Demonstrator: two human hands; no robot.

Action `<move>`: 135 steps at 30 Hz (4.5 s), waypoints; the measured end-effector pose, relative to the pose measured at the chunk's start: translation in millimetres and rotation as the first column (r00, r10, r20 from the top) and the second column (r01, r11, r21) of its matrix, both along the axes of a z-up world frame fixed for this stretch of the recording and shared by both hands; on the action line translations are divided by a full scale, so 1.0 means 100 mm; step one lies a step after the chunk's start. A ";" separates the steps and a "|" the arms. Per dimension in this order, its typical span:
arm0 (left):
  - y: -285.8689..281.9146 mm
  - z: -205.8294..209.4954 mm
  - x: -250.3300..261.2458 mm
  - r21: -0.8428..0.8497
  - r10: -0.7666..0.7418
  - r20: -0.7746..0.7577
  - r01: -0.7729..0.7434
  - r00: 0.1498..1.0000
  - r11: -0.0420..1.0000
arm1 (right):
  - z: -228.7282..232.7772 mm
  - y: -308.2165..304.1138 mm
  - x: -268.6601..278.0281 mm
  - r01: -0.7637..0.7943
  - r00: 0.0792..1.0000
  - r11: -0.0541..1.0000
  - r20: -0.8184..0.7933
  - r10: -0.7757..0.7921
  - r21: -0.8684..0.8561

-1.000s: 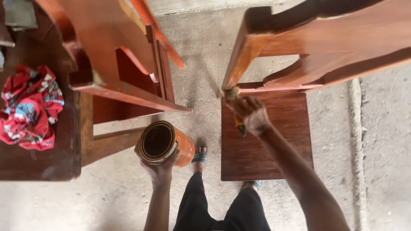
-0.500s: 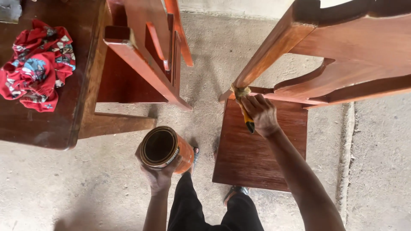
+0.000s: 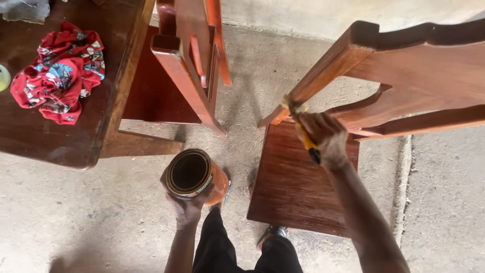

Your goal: The person applies a dark wood finish to a wooden chair using a paintbrush. They start by coating the legs and seat, then move to the backrest and side rails, dipping the brush into a can of varnish as needed.

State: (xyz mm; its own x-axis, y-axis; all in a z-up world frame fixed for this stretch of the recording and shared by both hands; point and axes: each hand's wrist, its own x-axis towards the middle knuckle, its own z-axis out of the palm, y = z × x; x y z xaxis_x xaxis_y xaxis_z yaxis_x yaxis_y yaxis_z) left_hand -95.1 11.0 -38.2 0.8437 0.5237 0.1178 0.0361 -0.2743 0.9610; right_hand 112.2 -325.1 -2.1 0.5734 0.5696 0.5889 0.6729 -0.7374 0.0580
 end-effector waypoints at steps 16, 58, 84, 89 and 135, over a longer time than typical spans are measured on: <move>-0.05 0.07 0.25 -0.021 -0.080 0.017 0.081 0.997 0.997 | -0.14 0.29 -0.36 0.099 0.994 0.917 0.011 -0.112 0.387; 0.57 -0.01 0.53 -0.072 -0.171 -0.047 0.168 0.984 0.983 | 0.75 0.82 -0.29 0.199 0.976 0.963 0.051 -0.211 0.181; 1.08 -0.41 0.76 -0.132 -0.343 -0.099 0.330 0.934 0.935 | -1.36 1.39 0.11 0.599 0.689 0.718 -0.228 -0.688 -0.355; 1.13 -0.47 0.78 -0.168 -0.355 -0.093 0.337 0.930 0.926 | -1.88 1.15 0.01 0.577 0.686 0.766 -0.340 -0.643 -0.284; 0.28 -0.54 1.20 -0.128 -0.640 -0.111 0.628 0.760 0.768 | -1.52 0.83 -0.39 -0.016 0.880 -0.987 -0.472 0.062 -0.159</move>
